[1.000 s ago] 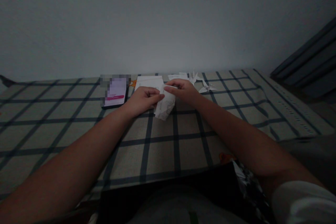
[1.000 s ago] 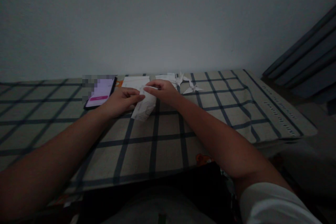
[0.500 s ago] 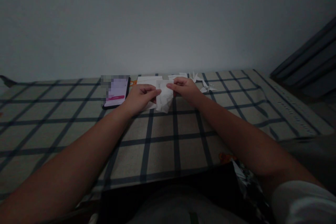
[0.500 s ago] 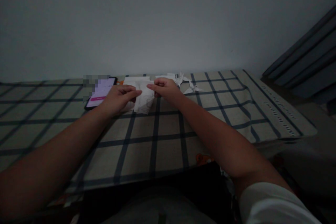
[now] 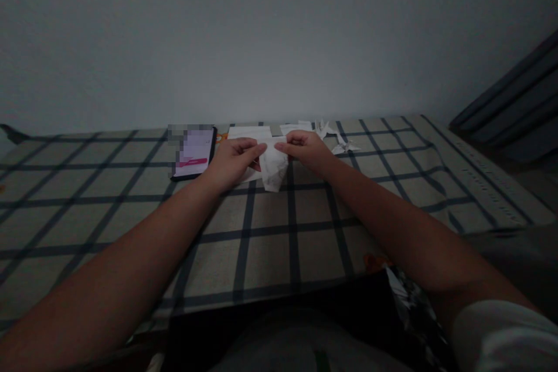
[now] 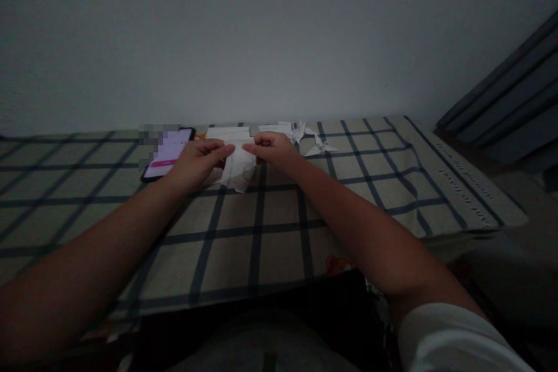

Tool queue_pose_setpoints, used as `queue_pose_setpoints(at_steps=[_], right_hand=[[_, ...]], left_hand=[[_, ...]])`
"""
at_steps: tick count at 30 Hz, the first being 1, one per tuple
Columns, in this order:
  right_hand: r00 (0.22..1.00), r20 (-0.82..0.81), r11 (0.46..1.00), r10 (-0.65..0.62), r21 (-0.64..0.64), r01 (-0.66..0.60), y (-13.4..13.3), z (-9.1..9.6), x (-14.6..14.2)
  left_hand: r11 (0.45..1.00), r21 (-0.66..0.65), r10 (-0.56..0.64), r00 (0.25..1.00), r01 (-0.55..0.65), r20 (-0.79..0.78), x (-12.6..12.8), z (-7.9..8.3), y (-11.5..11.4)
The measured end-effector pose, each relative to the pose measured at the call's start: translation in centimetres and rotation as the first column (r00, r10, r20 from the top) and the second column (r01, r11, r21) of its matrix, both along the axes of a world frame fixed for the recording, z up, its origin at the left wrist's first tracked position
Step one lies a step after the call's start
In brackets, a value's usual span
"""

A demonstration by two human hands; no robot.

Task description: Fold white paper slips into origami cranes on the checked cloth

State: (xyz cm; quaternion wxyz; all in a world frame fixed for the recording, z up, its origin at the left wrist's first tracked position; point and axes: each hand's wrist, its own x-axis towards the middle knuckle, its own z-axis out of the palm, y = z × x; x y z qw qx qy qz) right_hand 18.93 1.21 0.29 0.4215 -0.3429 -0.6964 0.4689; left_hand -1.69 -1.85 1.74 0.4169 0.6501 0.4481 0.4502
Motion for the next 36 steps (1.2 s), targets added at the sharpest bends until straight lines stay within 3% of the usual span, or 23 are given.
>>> queue_pose_setpoints(at_steps=[4,8,12,18,25,27,32,36], right_hand=[[0.996,-0.079,0.998,0.038,-0.044,-0.042,0.2,-0.2,0.1],[0.997,-0.08,1.0,-0.001,-0.02,0.0,0.1,0.0,0.2],[0.997,-0.061,0.999,-0.043,-0.011,0.042,0.0,0.1,0.1],[0.991,-0.129,0.996,-0.019,-0.087,0.008,0.2,-0.1,0.0],[0.997,-0.026,0.995,-0.073,0.059,0.075,0.6,-0.4,0.5],[0.997,-0.034,0.996,-0.07,0.051,0.072,0.6,-0.4,0.5],[0.996,0.038,0.996,0.08,-0.052,-0.078,0.2,0.1,0.5],[0.996,0.084,0.999,0.019,0.026,-0.021,-0.1,0.4,0.4]], left_hand=[[1.0,0.03,0.007,1.0,-0.007,0.006,-0.2,-0.3,0.2],[1.0,-0.014,0.004,0.999,-0.003,0.038,-0.4,-0.8,0.4],[1.0,0.005,-0.002,1.0,0.002,0.01,-0.5,-1.1,0.6],[1.0,0.02,0.002,0.998,0.0,-0.059,-0.6,-0.8,0.6],[1.0,-0.008,-0.026,0.997,0.025,-0.072,-0.2,-0.3,0.2],[1.0,0.002,-0.005,0.998,0.005,-0.056,-0.3,-0.4,0.2],[0.996,0.058,0.077,0.994,-0.073,-0.074,-0.6,-0.6,0.5],[0.997,0.007,0.078,0.996,-0.078,-0.044,-0.4,-0.2,0.4]])
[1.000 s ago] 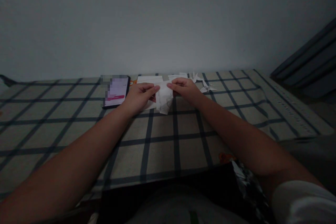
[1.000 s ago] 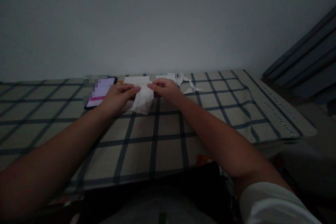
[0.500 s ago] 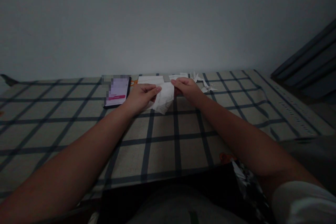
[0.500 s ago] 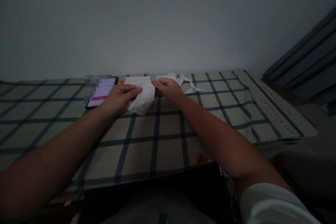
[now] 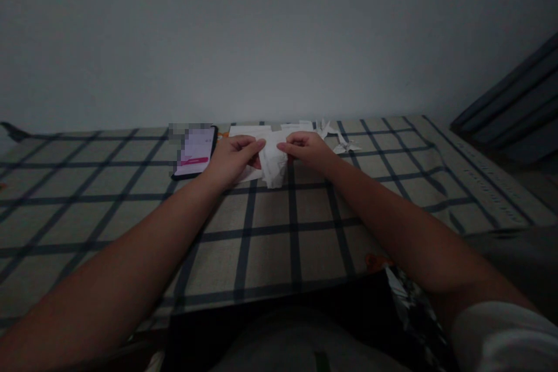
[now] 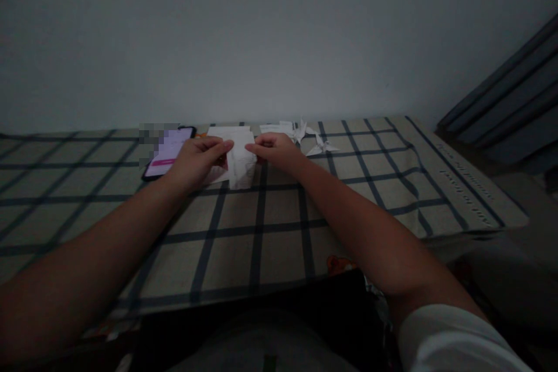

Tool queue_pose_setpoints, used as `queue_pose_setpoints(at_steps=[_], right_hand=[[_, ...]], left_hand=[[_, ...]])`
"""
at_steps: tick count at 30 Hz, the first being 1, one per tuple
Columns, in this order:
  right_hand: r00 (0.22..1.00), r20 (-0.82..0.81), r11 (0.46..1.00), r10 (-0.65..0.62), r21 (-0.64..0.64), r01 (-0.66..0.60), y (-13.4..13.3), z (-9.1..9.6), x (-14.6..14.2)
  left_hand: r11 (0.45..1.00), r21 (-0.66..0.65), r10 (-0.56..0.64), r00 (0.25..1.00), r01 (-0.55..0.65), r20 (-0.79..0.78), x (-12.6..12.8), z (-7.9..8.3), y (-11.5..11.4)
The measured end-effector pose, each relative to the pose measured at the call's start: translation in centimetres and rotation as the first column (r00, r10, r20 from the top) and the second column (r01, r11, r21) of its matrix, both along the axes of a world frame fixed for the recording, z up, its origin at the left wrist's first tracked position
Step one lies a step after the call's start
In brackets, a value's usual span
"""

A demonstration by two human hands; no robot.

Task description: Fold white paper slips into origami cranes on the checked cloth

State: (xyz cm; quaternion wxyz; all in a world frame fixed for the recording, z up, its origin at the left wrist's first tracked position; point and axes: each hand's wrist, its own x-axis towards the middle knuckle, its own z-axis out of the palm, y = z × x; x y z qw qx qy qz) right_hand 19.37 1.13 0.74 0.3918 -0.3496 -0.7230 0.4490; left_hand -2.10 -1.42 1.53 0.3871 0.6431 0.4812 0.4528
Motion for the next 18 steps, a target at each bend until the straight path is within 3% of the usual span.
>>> queue_pose_setpoints(at_steps=[3,5,8,13,18], right_hand=[[0.999,-0.01,0.998,-0.044,0.033,0.045,0.02,-0.04,-0.02],[0.998,-0.027,0.998,-0.059,0.034,0.059,0.09,-0.12,0.02],[0.995,-0.056,0.996,-0.085,0.028,0.087,0.19,-0.22,0.09],[0.991,-0.078,0.994,-0.109,0.022,0.111,0.31,-0.31,0.04],[0.998,-0.068,0.998,0.005,-0.061,-0.009,0.32,-0.31,-0.04]], left_hand=[[0.994,-0.094,-0.042,0.991,0.054,0.124,0.16,-0.3,0.18],[0.973,-0.175,-0.12,0.976,0.153,0.184,0.18,-0.68,0.37],[0.938,-0.246,-0.208,0.964,0.245,0.168,0.15,-0.93,0.34],[0.955,-0.207,-0.2,0.977,0.212,0.081,0.18,-0.3,-0.32],[0.987,-0.09,-0.137,0.99,0.132,-0.045,0.07,-0.13,-0.31]])
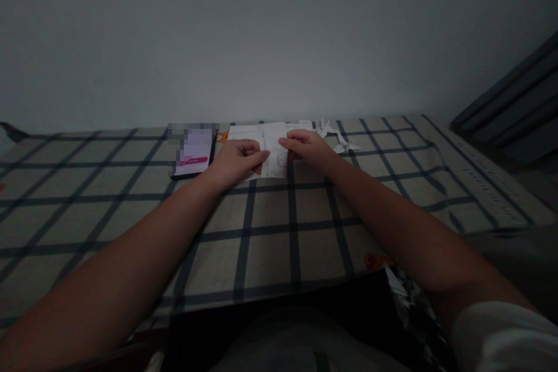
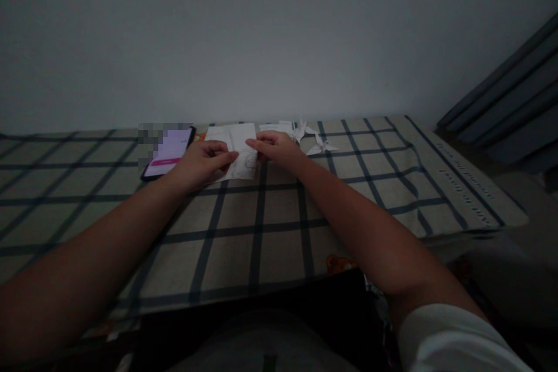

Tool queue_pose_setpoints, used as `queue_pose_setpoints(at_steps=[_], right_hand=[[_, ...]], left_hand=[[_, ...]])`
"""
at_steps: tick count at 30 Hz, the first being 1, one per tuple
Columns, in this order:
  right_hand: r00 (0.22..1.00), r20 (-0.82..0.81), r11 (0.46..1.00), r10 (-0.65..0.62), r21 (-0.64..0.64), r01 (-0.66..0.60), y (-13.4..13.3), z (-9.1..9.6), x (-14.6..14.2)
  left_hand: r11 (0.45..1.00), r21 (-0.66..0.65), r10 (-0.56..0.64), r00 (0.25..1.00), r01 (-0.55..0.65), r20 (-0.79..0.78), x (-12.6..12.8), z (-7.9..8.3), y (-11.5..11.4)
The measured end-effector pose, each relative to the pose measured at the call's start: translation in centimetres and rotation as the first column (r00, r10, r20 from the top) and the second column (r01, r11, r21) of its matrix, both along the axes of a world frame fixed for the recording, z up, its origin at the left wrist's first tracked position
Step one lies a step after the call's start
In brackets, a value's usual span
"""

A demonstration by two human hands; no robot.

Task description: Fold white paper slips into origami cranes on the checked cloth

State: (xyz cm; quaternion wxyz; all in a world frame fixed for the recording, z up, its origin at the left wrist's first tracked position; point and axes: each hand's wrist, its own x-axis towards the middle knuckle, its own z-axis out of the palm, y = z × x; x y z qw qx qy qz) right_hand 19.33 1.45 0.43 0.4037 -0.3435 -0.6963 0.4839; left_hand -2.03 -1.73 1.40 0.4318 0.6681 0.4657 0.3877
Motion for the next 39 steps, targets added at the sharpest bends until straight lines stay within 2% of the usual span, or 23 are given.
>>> queue_pose_setpoints(at_steps=[6,11,20,28,32,36,39], right_hand=[[0.997,0.076,1.0,0.01,0.028,-0.012,-0.1,0.3,0.1],[0.995,0.1,0.999,0.019,0.037,-0.023,-0.1,0.4,0.2],[0.999,0.036,1.0,0.003,0.017,-0.004,0.0,0.1,0.0],[0.999,0.035,1.0,0.021,0.007,-0.022,-0.2,0.2,0.0],[0.999,0.005,0.999,0.042,-0.027,-0.042,-0.4,0.3,-0.1],[0.997,-0.034,0.995,0.067,-0.072,-0.07,-0.3,0.2,-0.3],[0.998,-0.024,0.997,0.059,-0.057,-0.061,-0.1,0.0,-0.3]], left_hand=[[0.994,0.108,0.046,0.992,-0.033,-0.116,0.1,0.1,0.0],[0.992,0.126,0.026,0.989,-0.008,-0.142,-0.1,0.1,0.0],[0.991,0.134,0.001,0.991,0.017,-0.136,-0.2,0.0,0.1],[0.999,-0.033,-0.039,0.999,0.039,-0.015,-0.4,-1.2,0.6],[0.999,0.023,-0.031,0.999,0.032,-0.019,-0.6,-1.3,0.8],[0.991,0.135,0.01,1.0,-0.008,-0.012,-0.8,-1.1,1.1],[0.989,0.147,0.022,0.999,-0.017,-0.034,-0.7,-0.8,1.0]])
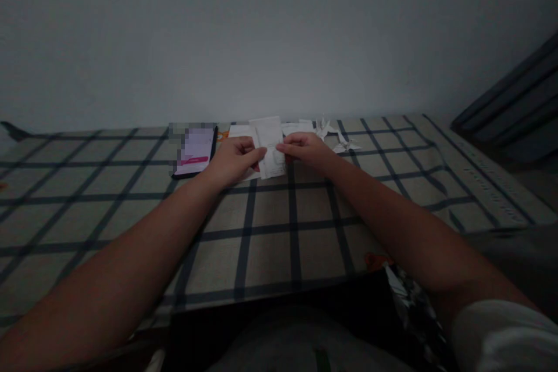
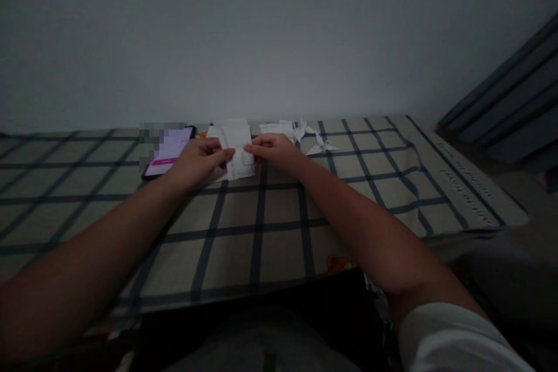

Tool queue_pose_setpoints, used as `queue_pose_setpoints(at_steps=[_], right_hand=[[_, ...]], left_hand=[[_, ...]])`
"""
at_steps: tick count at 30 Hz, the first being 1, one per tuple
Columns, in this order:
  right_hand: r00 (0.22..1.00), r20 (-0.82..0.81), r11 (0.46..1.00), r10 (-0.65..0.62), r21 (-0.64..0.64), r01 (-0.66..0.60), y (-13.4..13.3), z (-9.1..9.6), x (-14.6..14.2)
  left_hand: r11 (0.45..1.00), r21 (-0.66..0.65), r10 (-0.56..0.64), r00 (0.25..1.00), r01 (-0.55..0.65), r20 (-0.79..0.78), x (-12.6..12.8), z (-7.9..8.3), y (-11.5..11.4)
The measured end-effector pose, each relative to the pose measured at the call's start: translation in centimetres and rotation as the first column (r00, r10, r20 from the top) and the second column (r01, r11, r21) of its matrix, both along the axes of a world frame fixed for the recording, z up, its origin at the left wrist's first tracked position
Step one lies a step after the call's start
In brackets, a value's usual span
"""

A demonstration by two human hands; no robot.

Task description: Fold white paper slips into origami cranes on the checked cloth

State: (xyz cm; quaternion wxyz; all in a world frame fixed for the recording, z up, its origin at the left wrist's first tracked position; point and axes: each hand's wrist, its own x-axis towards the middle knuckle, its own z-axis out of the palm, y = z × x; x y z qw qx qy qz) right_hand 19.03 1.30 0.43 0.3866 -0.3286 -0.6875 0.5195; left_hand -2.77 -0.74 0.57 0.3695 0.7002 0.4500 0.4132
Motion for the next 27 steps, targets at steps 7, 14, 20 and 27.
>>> queue_pose_setpoints(at_steps=[7,14,20,27], right_hand=[[1.0,0.009,1.0,-0.024,0.006,0.024,0.1,-0.2,0.2],[0.991,0.121,0.996,0.065,0.05,-0.072,-0.2,0.1,0.4],[0.989,0.14,0.996,-0.036,0.087,0.024,-0.3,0.3,0.2],[0.989,0.126,0.994,-0.079,0.083,0.069,-0.1,0.3,0.4]], left_hand=[[0.999,0.033,0.019,0.999,-0.017,-0.046,0.2,0.5,-0.4],[0.999,0.007,0.046,0.999,-0.046,-0.003,0.6,1.1,-1.0],[0.992,-0.114,0.053,0.996,-0.045,0.076,1.0,1.4,-1.3],[0.979,-0.193,-0.043,0.989,0.07,0.144,0.8,0.0,-0.4]])
